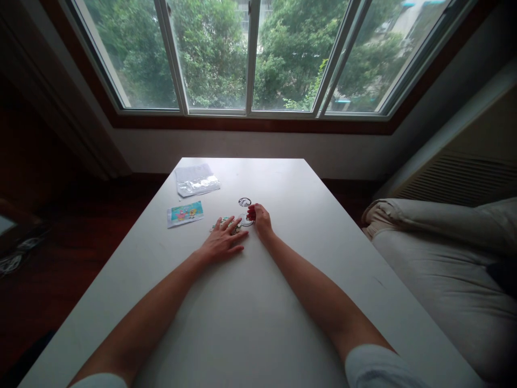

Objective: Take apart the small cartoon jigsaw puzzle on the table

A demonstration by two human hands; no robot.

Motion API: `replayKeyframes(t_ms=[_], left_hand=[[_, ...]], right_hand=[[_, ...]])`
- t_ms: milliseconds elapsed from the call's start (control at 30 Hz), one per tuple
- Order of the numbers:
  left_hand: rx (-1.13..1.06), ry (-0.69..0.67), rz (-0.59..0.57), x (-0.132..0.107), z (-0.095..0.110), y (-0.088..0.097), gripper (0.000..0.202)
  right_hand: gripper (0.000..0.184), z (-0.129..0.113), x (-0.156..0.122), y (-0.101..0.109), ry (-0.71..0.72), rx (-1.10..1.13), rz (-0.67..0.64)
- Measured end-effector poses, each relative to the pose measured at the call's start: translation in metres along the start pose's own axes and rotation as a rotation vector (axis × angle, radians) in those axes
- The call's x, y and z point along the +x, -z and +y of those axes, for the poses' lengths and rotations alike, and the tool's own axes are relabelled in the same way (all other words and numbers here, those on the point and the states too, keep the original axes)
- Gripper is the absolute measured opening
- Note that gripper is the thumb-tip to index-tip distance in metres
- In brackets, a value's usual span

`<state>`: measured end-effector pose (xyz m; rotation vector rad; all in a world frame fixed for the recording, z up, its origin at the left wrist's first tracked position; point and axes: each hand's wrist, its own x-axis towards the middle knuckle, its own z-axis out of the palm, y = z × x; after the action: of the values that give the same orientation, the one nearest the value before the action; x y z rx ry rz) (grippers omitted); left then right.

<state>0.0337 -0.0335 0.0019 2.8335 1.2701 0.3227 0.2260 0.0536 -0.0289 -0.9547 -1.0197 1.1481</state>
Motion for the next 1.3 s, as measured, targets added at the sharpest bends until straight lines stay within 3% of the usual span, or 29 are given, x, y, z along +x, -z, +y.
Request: replayKeyframes(t_ms=[100, 267, 567, 867, 1067, 1300], left_hand=[[0.0, 0.023, -0.017, 0.0, -0.006, -0.007, 0.053], [0.024, 0.194, 0.026, 0.004, -0.007, -0.02, 0.053], [0.016, 0.339, 0.022, 0.016, -0.015, -0.029, 0.06], [0.007, 0.482, 0.06, 0.037, -0.043, -0.039, 0.058], [0.02, 0.525, 0.163, 0.058, -0.063, -0.035, 0.048], [0.055, 0.478, 0.264, 0.06, -0.059, -0.022, 0.034]], right_hand=[[0.05, 0.0, -0.001, 0.0, -0.012, -0.003, -0.002], [0.049, 0.001, -0.006, -0.005, 0.008, -0.073, -0.056], [0.05, 0.007, -0.008, -0.009, 0.025, -0.153, -0.093], [0.046, 0.006, -0.009, -0.009, 0.043, -0.18, -0.067], [0.044, 0.002, -0.012, -0.007, 0.087, -0.235, -0.02], [0.04, -0.001, -0.017, -0.008, 0.144, -0.342, 0.028]])
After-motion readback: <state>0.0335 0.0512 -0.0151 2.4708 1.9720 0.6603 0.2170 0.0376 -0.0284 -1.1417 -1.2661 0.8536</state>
